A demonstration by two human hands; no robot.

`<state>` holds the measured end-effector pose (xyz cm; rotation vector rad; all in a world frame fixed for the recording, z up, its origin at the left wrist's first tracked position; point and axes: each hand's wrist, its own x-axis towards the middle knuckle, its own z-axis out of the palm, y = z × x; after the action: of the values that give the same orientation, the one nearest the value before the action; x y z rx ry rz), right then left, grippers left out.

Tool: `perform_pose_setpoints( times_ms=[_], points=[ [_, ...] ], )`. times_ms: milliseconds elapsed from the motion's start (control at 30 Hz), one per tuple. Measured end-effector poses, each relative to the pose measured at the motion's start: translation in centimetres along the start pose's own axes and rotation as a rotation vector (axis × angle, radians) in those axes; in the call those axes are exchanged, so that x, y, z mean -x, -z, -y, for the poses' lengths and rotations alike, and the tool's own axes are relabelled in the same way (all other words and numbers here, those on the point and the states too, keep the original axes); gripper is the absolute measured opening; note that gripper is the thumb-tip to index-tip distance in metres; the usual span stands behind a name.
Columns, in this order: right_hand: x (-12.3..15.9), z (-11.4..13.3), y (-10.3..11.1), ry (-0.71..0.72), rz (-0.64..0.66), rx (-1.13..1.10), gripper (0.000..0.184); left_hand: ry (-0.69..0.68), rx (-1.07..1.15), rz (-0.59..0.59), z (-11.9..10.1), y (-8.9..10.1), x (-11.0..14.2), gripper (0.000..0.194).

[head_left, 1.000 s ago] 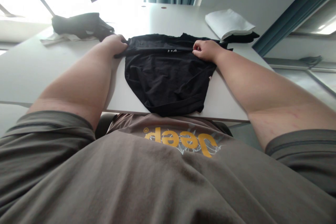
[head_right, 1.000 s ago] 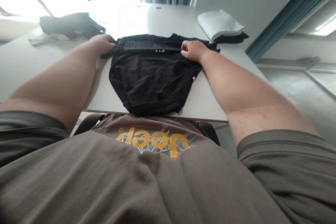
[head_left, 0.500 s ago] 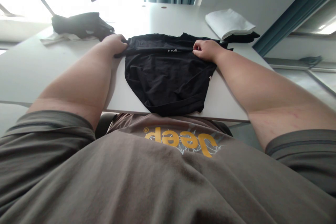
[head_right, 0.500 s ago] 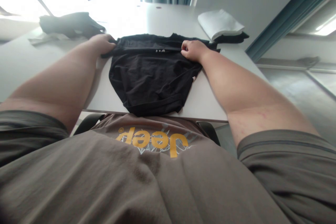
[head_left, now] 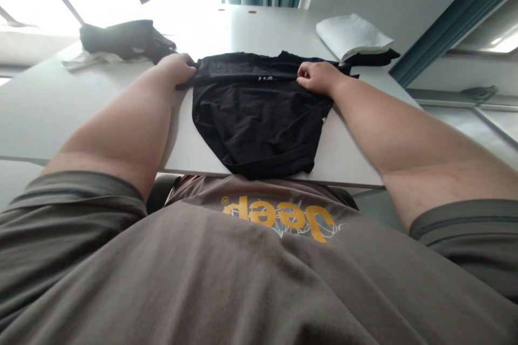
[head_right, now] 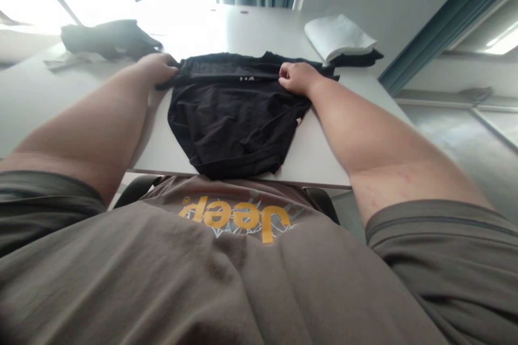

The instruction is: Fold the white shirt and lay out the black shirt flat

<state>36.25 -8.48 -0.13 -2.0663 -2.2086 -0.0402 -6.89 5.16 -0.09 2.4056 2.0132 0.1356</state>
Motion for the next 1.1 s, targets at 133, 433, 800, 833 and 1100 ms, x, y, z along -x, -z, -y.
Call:
perform_pose_setpoints(
  times_ms=[133,433,800,833,1100],
  points=[
    [0.04,0.05,0.04,-0.006,0.003,-0.016,0.028,-0.01,0.02,0.005,-0.04,0.07,0.09,0.063],
    [0.03,-0.03,-0.01,-0.014,0.007,-0.025,0.03,-0.009,0.04,-0.004,0.35,-0.26,-0.2,0.066],
    [-0.17,-0.35,-0.08,-0.018,0.019,-0.109,0.018,-0.001,0.039,0.002,0.06,-0.02,0.06,0.065],
    [-0.19,-0.37,-0.11,-0.021,0.018,-0.112,0.02,-0.001,0.039,-0.002,0.02,0.0,0.13,0.065],
    [-0.27,-0.32,-0.25,-0.01,-0.005,-0.119,0.038,0.006,0.02,-0.007,-0.06,-0.03,0.28,0.065]
  ],
)
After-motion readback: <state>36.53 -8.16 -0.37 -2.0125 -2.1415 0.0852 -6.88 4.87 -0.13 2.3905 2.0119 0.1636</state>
